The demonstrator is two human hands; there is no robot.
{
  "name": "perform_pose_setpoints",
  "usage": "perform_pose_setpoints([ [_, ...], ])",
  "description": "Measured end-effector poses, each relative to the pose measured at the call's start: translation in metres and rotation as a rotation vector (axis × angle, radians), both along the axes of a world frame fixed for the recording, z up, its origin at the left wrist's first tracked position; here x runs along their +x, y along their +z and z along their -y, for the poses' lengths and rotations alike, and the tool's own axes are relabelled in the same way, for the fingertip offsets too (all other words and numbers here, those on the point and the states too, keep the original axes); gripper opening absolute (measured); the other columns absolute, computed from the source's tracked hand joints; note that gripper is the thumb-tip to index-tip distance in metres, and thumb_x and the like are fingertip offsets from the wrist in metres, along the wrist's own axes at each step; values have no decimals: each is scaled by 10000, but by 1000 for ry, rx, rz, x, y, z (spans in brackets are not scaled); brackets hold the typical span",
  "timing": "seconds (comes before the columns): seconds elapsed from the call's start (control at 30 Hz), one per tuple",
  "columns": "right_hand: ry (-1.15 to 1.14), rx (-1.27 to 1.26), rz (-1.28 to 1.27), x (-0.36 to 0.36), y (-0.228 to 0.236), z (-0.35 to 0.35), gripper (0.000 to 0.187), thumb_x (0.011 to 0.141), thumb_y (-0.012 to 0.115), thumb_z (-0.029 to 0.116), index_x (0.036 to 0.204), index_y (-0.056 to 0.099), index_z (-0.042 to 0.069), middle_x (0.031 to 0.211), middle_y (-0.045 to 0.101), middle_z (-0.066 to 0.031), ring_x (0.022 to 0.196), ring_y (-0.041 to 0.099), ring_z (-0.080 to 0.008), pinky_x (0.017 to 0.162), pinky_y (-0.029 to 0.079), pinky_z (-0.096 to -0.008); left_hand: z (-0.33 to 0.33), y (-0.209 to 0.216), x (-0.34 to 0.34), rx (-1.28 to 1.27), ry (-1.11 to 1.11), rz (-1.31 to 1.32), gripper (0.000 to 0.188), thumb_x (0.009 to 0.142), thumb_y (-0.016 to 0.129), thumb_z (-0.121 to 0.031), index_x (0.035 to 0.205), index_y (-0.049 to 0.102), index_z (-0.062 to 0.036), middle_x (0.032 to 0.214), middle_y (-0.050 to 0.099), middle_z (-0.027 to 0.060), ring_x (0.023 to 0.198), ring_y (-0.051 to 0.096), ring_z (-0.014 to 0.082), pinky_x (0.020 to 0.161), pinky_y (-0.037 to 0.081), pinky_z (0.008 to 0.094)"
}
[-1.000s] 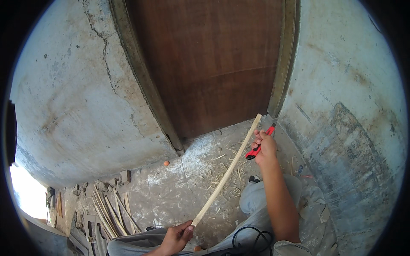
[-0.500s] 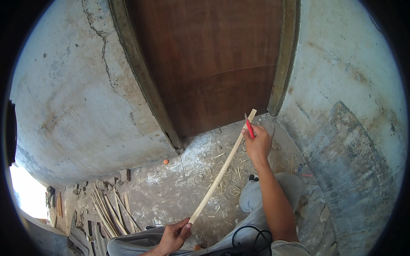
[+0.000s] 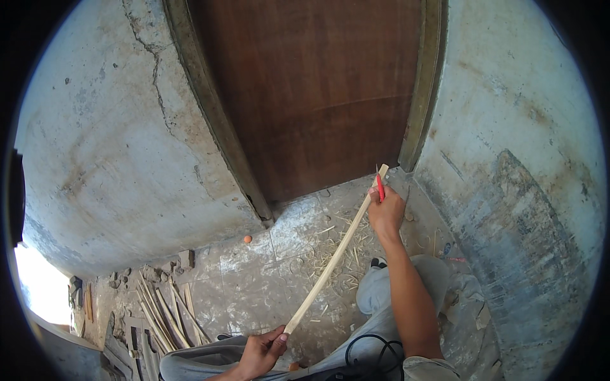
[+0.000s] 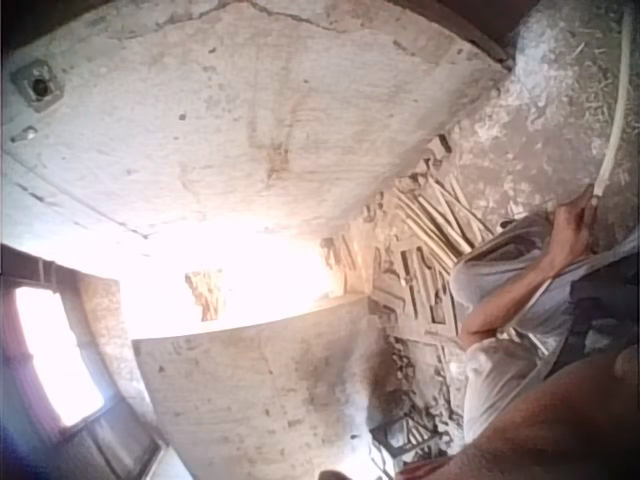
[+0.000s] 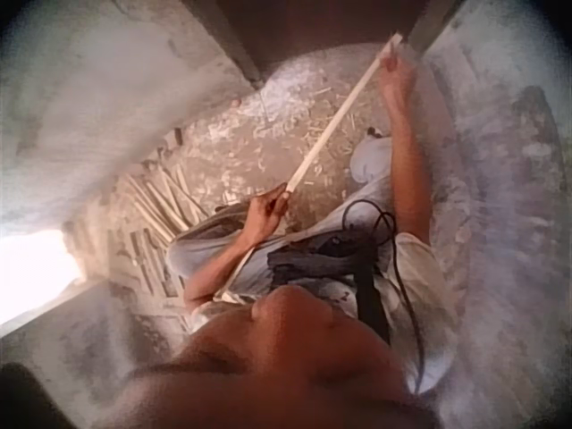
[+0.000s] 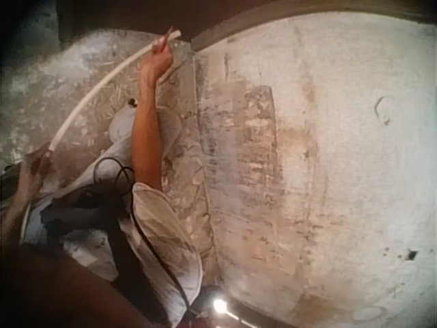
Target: The person sits on the floor and whittles a thin strip of wood using a red utility knife, shaving off small pieces of wood onto the ground.
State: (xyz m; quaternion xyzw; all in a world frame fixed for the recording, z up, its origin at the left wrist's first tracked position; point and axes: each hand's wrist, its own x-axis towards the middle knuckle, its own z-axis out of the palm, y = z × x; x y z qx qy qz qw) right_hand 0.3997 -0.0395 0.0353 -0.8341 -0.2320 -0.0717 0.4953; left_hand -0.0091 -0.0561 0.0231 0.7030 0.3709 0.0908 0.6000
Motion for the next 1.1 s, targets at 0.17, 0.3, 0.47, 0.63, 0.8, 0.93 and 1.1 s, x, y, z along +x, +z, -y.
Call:
perform_pose_setpoints([
  [0.17, 9, 185, -15, 22, -17, 2, 221, 956, 634, 209, 881, 664, 3, 621, 578, -23, 553, 525, -145, 534, 420, -320, 0, 11, 4, -52, -56, 44, 355, 1021, 555, -214, 1284, 595, 21, 690, 570, 3, 658, 513, 50, 612, 460, 233],
  [0.3, 101, 624, -687, 13, 0, 5, 198, 984, 602, 240, 876, 604, 74, 745, 560, 0, 517, 398, -69, 445, 342, -256, -6, 16, 4, -292, -61, 30, 330, 1042, 510, -209, 1287, 593, -5, 659, 470, -31, 620, 413, 39, 569, 387, 220],
  [0.47, 21, 968, -720, 33, -12, 17, 164, 959, 618, 160, 992, 636, 1, 967, 636, -74, 564, 525, -140, 569, 483, -312, -9, 13, 7, -267, -22, 56, 322, 1043, 506, -209, 1264, 603, 4, 670, 472, -32, 626, 411, 40, 566, 375, 216],
  [0.63, 102, 191, 247, 7, -8, 7, 257, 855, 691, 57, 1105, 693, -6, 1087, 693, -129, 907, 696, -258, 869, 523, -341, -7, 7, 7, -161, 55, 80, 325, 1028, 538, -183, 1261, 595, 38, 682, 493, -23, 643, 434, 42, 584, 404, 219],
  [0.8, 208, 244, -13, -9, 3, -4, 228, 834, 725, 93, 1046, 723, 10, 971, 716, -141, 878, 699, -259, 834, 523, -344, -6, 0, 4, -33, 63, 59, 332, 1011, 570, -167, 1251, 600, 60, 701, 552, -4, 670, 503, 51, 633, 457, 227],
  [0.93, 219, 122, 135, -7, -3, -5, 221, 825, 738, 130, 1004, 719, 1, 922, 707, -163, 833, 687, -311, 771, 521, -374, -2, 0, 3, 7, 60, 56, 339, 1010, 572, -175, 1249, 601, 63, 684, 572, 13, 658, 518, 49, 622, 466, 233],
  [1.1, 214, 14, 174, -10, 0, -7, 154, 831, 715, 111, 922, 698, -12, 891, 691, -153, 823, 660, -360, 745, 512, -407, -2, 6, 3, 352, 18, -46, 327, 975, 614, -182, 1193, 634, 60, 670, 657, 168, 566, 657, 189, 570, 511, 314],
])
